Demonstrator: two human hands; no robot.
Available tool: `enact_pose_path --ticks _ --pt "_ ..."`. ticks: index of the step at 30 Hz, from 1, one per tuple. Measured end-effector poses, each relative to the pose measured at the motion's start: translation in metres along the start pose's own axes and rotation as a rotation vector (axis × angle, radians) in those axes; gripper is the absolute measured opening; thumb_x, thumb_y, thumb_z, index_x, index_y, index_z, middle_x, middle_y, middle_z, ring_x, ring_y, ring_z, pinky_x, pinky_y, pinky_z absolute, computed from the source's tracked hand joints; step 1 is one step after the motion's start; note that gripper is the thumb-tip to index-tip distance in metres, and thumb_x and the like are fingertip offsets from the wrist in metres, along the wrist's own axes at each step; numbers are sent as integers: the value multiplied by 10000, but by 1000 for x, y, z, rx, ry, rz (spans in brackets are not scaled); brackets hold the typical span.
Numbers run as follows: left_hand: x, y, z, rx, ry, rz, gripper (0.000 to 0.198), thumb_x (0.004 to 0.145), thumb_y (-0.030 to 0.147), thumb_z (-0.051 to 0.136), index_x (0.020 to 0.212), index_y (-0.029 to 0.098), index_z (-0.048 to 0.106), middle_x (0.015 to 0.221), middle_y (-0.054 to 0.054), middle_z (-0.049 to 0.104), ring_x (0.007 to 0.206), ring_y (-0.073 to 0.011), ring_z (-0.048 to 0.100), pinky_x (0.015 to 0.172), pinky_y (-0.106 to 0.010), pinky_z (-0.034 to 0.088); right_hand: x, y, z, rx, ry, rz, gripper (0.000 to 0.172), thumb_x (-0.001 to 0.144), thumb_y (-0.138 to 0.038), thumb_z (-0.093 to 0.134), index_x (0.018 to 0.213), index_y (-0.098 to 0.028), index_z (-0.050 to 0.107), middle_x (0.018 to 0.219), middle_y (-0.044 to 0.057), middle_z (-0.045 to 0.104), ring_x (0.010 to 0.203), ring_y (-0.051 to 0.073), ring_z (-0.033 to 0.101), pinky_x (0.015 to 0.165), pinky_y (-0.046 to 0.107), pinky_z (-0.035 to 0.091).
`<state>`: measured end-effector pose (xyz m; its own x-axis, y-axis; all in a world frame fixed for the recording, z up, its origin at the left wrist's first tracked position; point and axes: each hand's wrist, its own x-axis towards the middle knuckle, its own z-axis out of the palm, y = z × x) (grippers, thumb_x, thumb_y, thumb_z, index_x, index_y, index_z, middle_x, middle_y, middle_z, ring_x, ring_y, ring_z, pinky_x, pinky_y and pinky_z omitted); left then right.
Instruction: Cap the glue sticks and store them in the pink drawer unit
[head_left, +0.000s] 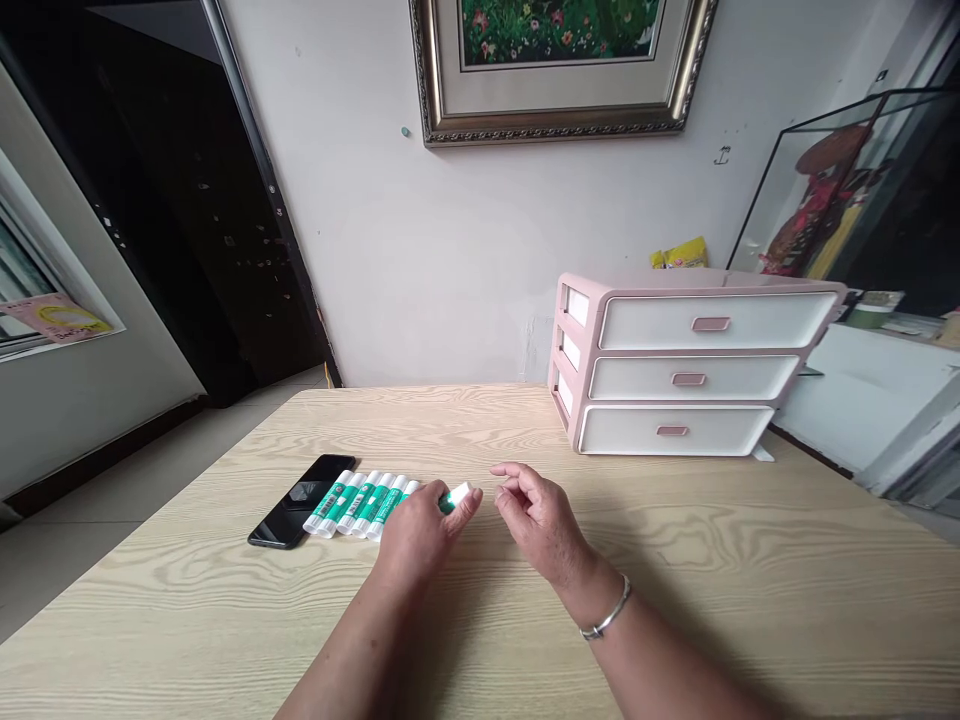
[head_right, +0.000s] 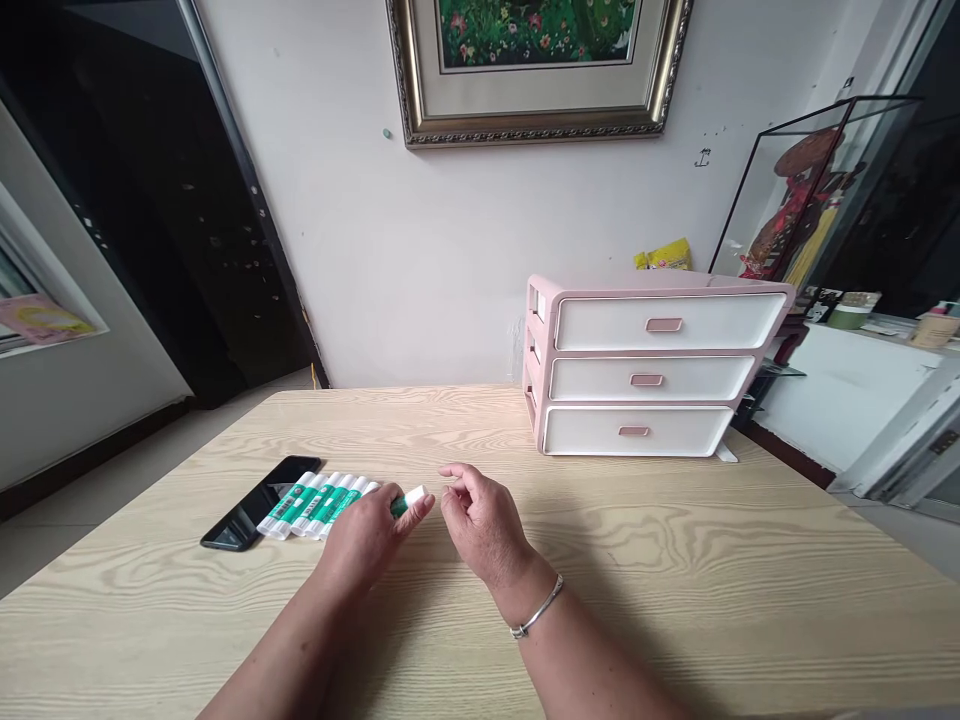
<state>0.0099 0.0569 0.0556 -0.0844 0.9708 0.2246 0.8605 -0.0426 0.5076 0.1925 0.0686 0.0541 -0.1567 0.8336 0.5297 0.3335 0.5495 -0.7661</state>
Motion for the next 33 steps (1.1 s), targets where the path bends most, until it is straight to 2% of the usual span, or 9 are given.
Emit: enact_pose_path --ticks 3,7,12,15,19,23,26,29,33 --pt "1 -4 9 259 -13 52 464 924 600 399 821 196 602 826 -83 685 705 -211 623 576 -284 284 3 10 3 -119 33 -3 252 884 -183 514 1086 -195 664 673 -17 640 571 128 538 604 242 445" --pt "3 -9 13 357 -54 88 380 951 483 429 901 193 670 926 -95 711 817 -229 664 655 -294 378 5 21 5 -194 37 -15 238 893 -178 496 1039 -210 681 608 -34 587 538 130 512 567 239 414" --pt "6 -4 -5 358 24 129 397 945 481 456 946 197 733 999 -123 708 1012 -273 615 850 -348 420 5 26 8 -223 -12 -7 235 903 -180 494 1041 -213 681 667 -18 633 581 137 557 602 248 439" --pt "9 -7 -24 351 155 0 399 918 487 480 1018 207 746 1085 -143 692 1086 -318 568 903 -414 408 3 21 11 -217 -35 -17 228 894 -188 512 1068 -205 659 754 4 677 664 152 611 677 267 486" --pt "16 -33 -44 327 259 -282 476 902 479 452 1213 203 685 1249 -162 636 1207 -360 492 954 -484 386 -3 4 17 -269 -81 -160 247 862 -171 546 1092 -196 632 1009 67 692 966 207 624 899 354 505" --pt "24 -67 -49 314 198 -437 617 893 548 389 1353 184 578 1373 -179 563 1293 -386 425 983 -538 369 -11 -12 27 -367 -207 -248 374 836 -140 568 1203 -200 603 1215 99 629 1165 241 540 1061 436 431" --pt "28 -82 -48 312 120 -465 655 894 604 335 1376 212 544 1390 -176 554 1305 -398 417 984 -582 352 -17 -17 35 -463 -284 -264 461 848 -183 591 1308 -200 567 1397 124 520 1332 285 417 1147 489 338" --pt "26 -86 -45 349 43 -430 637 882 624 349 1348 247 564 1349 -182 573 1261 -404 468 975 -585 351 -23 -17 41 -507 -356 -238 502 874 -257 599 1369 -209 533 1500 129 427 1418 309 317 1181 500 286" --pt "18 -82 -34 376 13 -335 617 872 653 363 1335 299 564 1327 -174 568 1229 -397 506 966 -567 365 -27 -8 45 -496 -416 -203 511 887 -325 605 1383 -228 528 1524 118 406 1441 292 298 1198 459 263"
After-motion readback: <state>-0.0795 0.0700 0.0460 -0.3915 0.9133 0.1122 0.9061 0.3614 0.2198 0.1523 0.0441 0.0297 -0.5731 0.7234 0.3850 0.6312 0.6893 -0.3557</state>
